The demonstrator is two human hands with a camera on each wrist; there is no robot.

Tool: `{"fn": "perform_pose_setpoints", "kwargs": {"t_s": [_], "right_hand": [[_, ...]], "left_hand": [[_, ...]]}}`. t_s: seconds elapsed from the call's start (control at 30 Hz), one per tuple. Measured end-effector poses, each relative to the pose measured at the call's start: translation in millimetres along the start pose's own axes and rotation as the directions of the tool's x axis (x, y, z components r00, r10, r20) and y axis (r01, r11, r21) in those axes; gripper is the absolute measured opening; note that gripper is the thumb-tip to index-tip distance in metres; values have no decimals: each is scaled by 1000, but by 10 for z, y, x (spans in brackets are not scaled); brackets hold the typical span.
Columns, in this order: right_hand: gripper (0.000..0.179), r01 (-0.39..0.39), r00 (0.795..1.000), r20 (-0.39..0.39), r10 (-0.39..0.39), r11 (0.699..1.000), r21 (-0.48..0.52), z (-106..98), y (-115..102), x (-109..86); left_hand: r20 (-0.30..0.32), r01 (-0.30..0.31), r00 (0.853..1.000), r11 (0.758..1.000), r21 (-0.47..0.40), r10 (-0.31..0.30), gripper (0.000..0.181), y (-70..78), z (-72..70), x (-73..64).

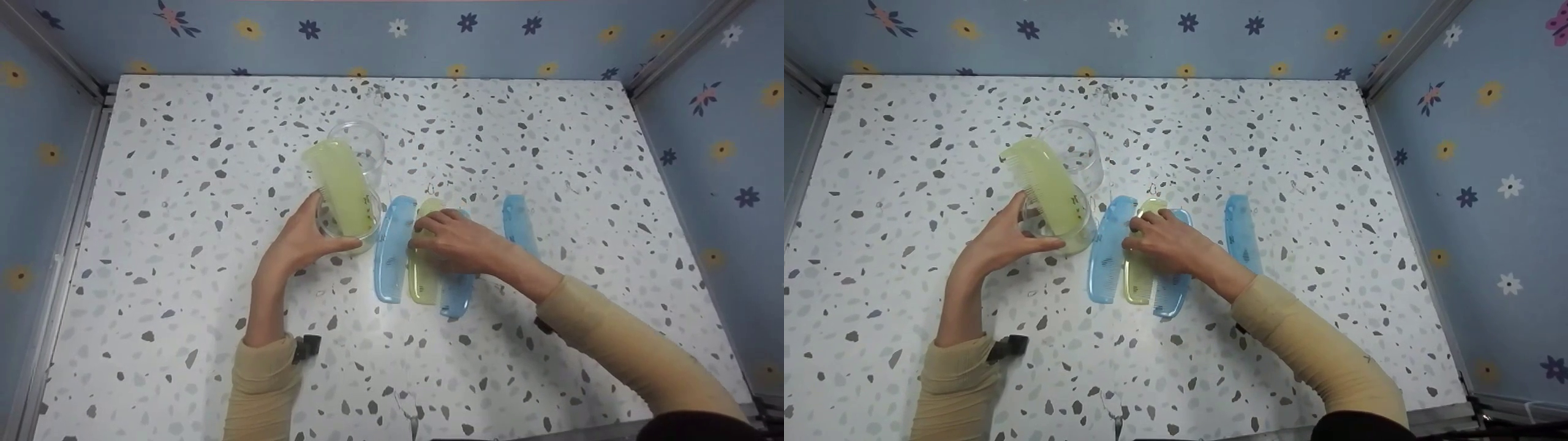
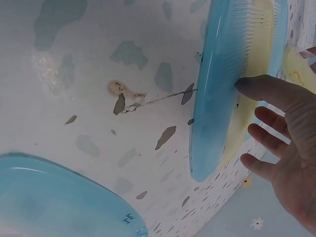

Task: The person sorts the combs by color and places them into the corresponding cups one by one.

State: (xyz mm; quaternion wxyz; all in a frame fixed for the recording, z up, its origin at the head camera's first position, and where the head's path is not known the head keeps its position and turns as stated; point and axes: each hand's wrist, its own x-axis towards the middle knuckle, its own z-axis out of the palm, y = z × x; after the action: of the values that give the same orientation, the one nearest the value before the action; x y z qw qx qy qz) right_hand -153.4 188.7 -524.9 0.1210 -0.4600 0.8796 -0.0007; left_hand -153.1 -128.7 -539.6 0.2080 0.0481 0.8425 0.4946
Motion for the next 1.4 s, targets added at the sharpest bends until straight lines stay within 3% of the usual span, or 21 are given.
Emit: {"fn": "perform_pose_setpoints", "kwargs": {"t_s": [0.57, 0.87, 1.13, 1.4], "right_hand": [[56, 97, 991, 102, -83, 985, -142, -57, -30, 148], [53, 128, 988, 105, -111, 975, -179, -31, -21, 167], [54, 115, 993, 36, -111, 982, -148, 9, 22, 92], [61, 57, 996, -71, -59, 998, -39, -62, 62, 11]], "left_hand": [[-5, 7, 1000, 1000, 3, -7, 119, -16, -7, -13], [-5, 8, 1000, 1000, 1, -8, 121, -24, -6, -20], [0, 4, 1000, 1000, 1, -4, 118, -31, 21, -2], [10, 16, 1000, 1000, 5, -16, 118, -12, 3, 12]]}}
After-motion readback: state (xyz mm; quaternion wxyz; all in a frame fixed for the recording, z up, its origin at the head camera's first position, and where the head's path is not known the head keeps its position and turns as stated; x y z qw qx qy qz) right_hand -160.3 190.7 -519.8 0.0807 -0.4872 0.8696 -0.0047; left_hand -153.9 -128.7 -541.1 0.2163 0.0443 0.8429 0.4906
